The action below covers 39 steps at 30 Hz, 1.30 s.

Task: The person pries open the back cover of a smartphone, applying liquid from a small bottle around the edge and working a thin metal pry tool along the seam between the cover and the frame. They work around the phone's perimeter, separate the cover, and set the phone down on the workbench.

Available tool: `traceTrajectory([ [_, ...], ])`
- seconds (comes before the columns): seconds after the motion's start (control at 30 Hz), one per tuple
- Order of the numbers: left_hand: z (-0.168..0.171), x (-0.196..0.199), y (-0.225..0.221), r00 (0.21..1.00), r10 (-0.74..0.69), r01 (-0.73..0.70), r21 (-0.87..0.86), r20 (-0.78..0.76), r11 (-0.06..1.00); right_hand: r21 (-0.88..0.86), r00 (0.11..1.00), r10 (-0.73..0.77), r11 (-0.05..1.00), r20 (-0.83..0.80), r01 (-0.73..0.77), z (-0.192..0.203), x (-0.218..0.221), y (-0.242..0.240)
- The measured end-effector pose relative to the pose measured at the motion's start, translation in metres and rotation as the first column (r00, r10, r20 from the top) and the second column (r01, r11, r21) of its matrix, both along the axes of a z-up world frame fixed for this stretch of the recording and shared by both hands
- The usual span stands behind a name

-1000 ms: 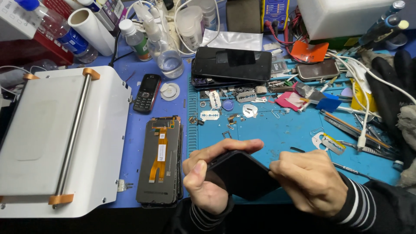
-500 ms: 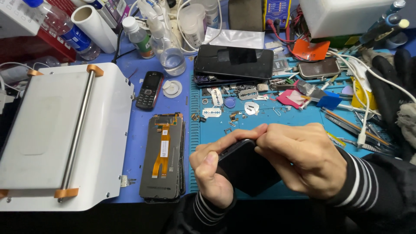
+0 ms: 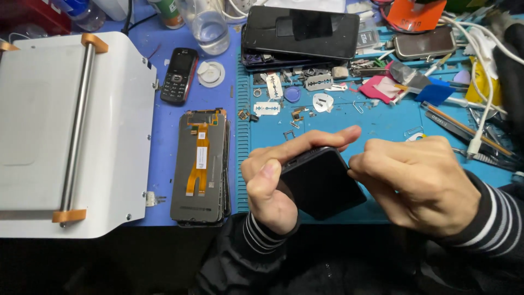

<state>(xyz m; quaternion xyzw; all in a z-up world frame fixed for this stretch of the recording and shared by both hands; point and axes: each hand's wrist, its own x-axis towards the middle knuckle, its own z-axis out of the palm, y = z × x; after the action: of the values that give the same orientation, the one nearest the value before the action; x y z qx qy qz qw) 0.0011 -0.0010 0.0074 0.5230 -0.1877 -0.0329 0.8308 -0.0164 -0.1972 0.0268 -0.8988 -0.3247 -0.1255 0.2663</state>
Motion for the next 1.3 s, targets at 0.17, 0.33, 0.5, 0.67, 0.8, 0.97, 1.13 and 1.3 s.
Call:
traceTrajectory([
  [0.17,0.001,0.001,-0.002,0.999,-0.031,0.031,0.029,0.012,0.999,-0.039,0.998,0.025,0.999,-0.056,-0.028,-0.003,-0.003,-0.012],
  [0.33,-0.003,0.002,-0.001,1.0,0.011,-0.011,0.008,-0.018,1.0,-0.152,0.996,-0.045,0.987,0.076,0.056,-0.009,-0.004,-0.012],
  [0.5,-0.002,0.002,-0.002,0.996,0.068,-0.072,-0.064,-0.054,0.995,-0.001,0.991,-0.131,0.991,0.006,0.131,-0.006,-0.014,-0.009],
  [0.67,0.002,0.001,-0.003,0.997,0.044,-0.046,-0.028,-0.064,0.999,0.107,0.986,-0.166,0.98,-0.034,0.169,-0.009,-0.02,-0.001],
  [0.8,0.001,0.001,-0.003,0.994,0.042,-0.049,-0.066,-0.099,0.997,0.147,0.975,-0.212,0.965,-0.061,0.219,-0.007,-0.019,0.008],
  [0.97,0.002,0.002,-0.003,0.994,0.039,-0.046,-0.06,-0.106,0.997,0.138,0.966,-0.259,0.956,-0.007,0.257,-0.011,-0.02,0.011],
  [1.13,0.001,0.003,-0.003,0.991,0.056,-0.063,-0.048,-0.119,0.997,0.13,0.976,-0.218,0.968,0.02,0.213,-0.013,-0.017,0.013],
  [1.3,0.002,0.003,-0.003,0.99,0.062,-0.067,-0.035,-0.123,0.997,0.115,0.975,-0.207,0.974,0.082,0.197,-0.022,-0.017,0.015],
])
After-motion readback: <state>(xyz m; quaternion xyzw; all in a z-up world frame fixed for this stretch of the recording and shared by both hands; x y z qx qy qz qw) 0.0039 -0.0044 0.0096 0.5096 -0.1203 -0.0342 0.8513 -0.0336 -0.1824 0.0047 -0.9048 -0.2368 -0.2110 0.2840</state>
